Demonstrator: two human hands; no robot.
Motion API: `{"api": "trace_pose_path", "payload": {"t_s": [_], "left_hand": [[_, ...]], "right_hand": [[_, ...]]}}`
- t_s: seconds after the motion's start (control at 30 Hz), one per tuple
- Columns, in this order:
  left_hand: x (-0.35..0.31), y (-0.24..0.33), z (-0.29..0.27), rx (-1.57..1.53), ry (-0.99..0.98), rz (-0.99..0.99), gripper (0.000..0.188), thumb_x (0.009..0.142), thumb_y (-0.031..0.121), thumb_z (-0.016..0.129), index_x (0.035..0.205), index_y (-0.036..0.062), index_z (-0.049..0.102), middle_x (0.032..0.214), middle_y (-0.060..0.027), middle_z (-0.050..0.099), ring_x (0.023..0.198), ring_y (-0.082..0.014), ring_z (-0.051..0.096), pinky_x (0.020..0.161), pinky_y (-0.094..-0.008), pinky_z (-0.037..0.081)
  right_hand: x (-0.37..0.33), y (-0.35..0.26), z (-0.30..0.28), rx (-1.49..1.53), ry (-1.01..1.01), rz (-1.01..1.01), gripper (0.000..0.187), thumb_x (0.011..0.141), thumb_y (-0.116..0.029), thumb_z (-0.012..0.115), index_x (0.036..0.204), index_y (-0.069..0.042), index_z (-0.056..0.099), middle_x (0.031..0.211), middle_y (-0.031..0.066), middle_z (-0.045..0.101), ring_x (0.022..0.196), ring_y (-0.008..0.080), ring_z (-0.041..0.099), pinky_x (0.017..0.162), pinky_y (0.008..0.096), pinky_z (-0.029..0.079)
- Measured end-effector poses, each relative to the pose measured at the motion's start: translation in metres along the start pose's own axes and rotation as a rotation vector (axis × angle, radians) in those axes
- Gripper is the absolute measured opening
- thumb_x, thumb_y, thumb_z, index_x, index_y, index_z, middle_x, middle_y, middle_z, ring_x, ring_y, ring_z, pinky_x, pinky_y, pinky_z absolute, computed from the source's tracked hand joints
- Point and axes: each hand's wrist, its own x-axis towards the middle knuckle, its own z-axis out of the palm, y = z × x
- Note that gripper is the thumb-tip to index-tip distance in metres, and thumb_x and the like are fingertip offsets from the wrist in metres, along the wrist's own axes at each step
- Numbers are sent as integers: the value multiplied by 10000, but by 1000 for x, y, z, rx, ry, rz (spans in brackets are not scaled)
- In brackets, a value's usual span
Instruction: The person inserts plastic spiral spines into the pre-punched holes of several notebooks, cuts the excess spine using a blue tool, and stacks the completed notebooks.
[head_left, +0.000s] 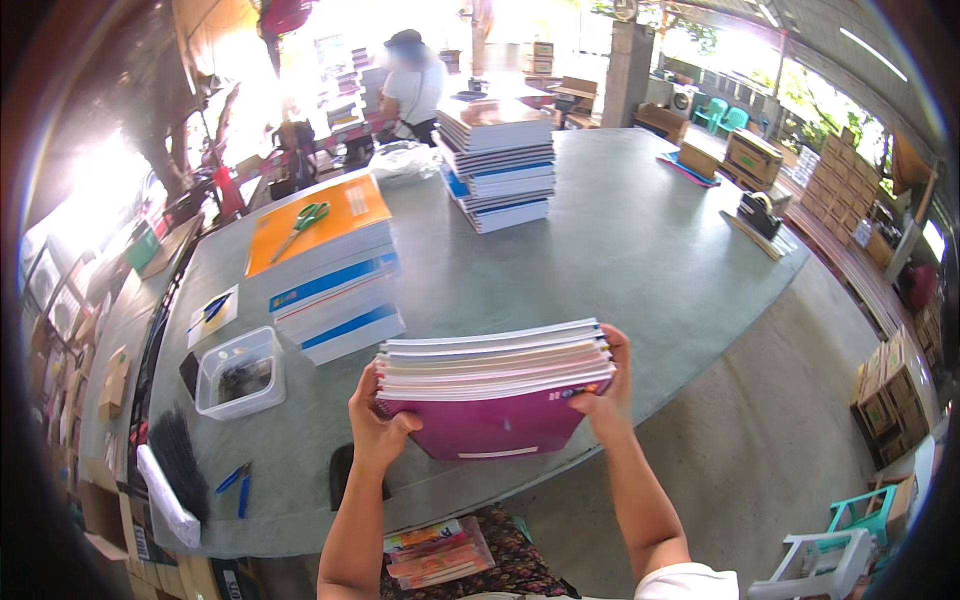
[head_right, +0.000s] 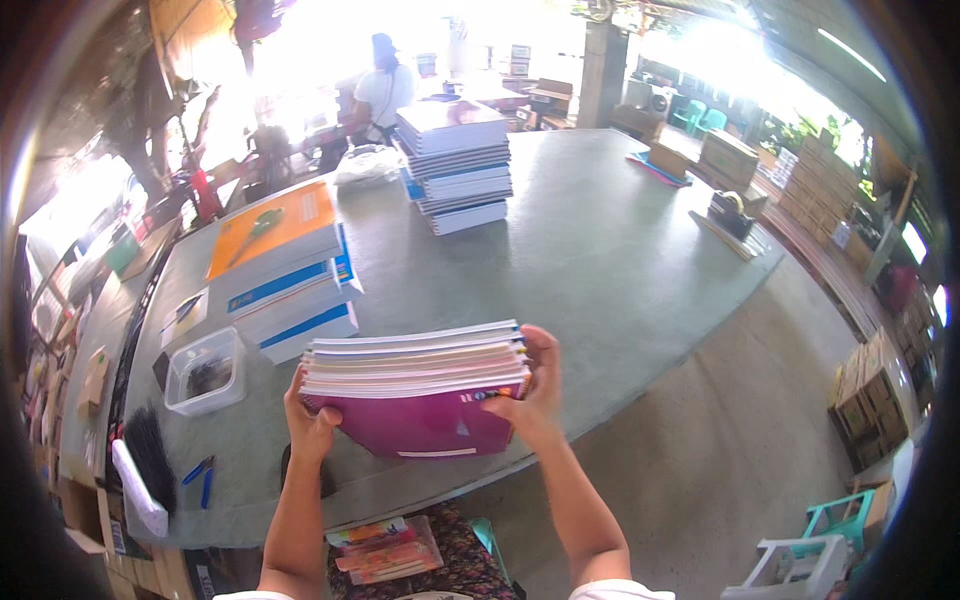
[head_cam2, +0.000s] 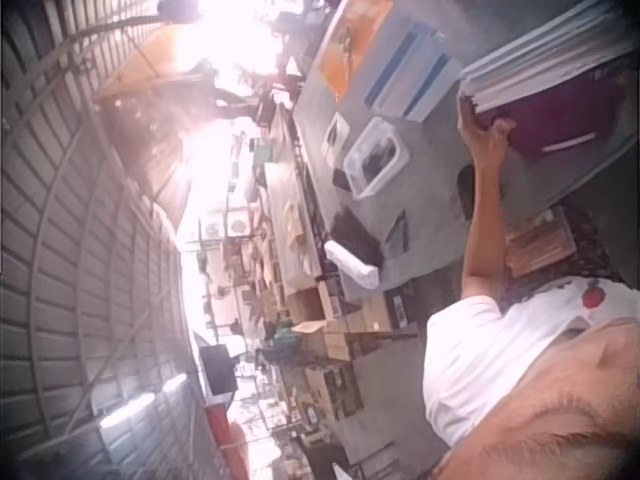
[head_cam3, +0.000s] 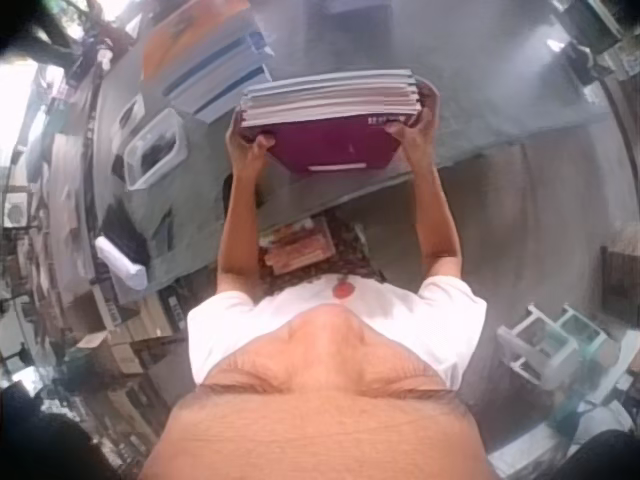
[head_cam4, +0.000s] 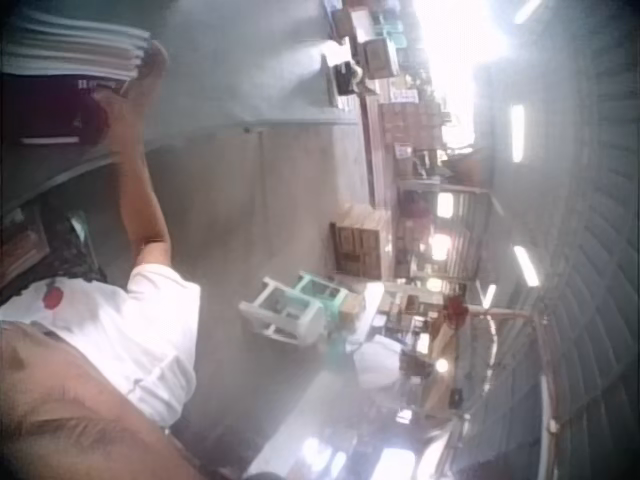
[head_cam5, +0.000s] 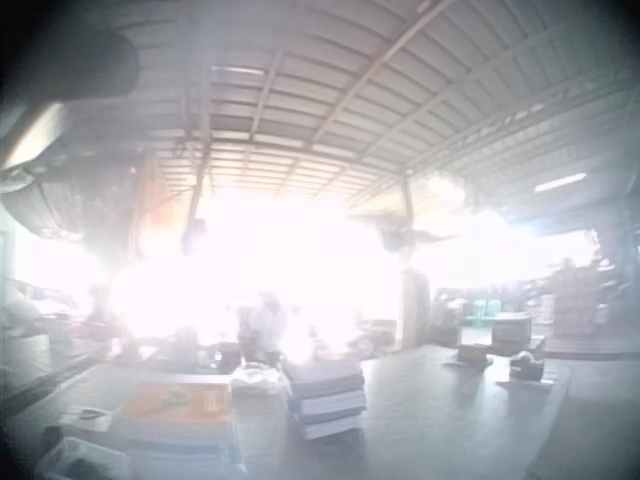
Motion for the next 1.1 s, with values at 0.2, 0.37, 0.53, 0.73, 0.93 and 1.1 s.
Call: {"api": "trace_pose_path", "payload": {"t_s": [0.2, 0.37, 0.53, 0.73, 0.93, 1.1], "left_hand": [[1, -16, 22, 66, 141, -121, 877, 438, 279, 929, 1125, 4, 458, 1052, -71, 599, 948, -146, 564, 853, -291, 454], [-7, -21, -17, 406, -118, -21, 930, 444, 286, 925, 1189, 23, 434, 1081, -105, 594, 1017, -194, 562, 881, -333, 449], [-18, -47, -11, 404, -238, -340, 883, 500, 274, 902, 1221, 13, 464, 1121, -125, 587, 1061, -222, 556, 911, -345, 438], [-25, -51, -8, 441, -308, -311, 789, 565, 269, 872, 1194, 1, 479, 1110, -135, 602, 1026, -223, 575, 889, -343, 450], [-10, -22, 14, -11, -185, -659, 817, 610, 374, 840, 1217, -19, 458, 1115, -161, 591, 1022, -240, 578, 891, -338, 457], [5, -32, 11, 7, -307, -957, 835, 675, 472, 773, 1229, -55, 437, 1124, -150, 580, 1032, -226, 573, 871, -312, 470]], "right_hand": [[-1, 12, -21, -229, -72, 77, 810, 470, -304, 901, 1100, 16, 507, 929, 44, 616, 828, 166, 607, 743, 272, 508], [-7, 28, -30, -299, -82, 216, 763, 494, -270, 892, 1091, 25, 520, 930, 45, 623, 813, 155, 603, 730, 285, 505], [-19, 45, -37, -228, -150, 106, 767, 510, -264, 899, 1118, 7, 517, 1017, 61, 603, 927, 156, 577, 808, 297, 480], [-29, 42, -43, -179, -148, 128, 711, 560, -266, 884, 1110, 1, 520, 987, 45, 607, 917, 137, 574, 786, 287, 480], [-5, 10, -51, 63, -160, 842, 625, 744, -384, 720, 1152, 20, 474, 1025, 110, 585, 931, 203, 600, 784, 304, 510], [-55, 32, -77, 145, -61, 1028, 506, 784, -348, 654, 1085, 43, 541, 961, 169, 625, 811, 225, 654, 637, 330, 573]]}}
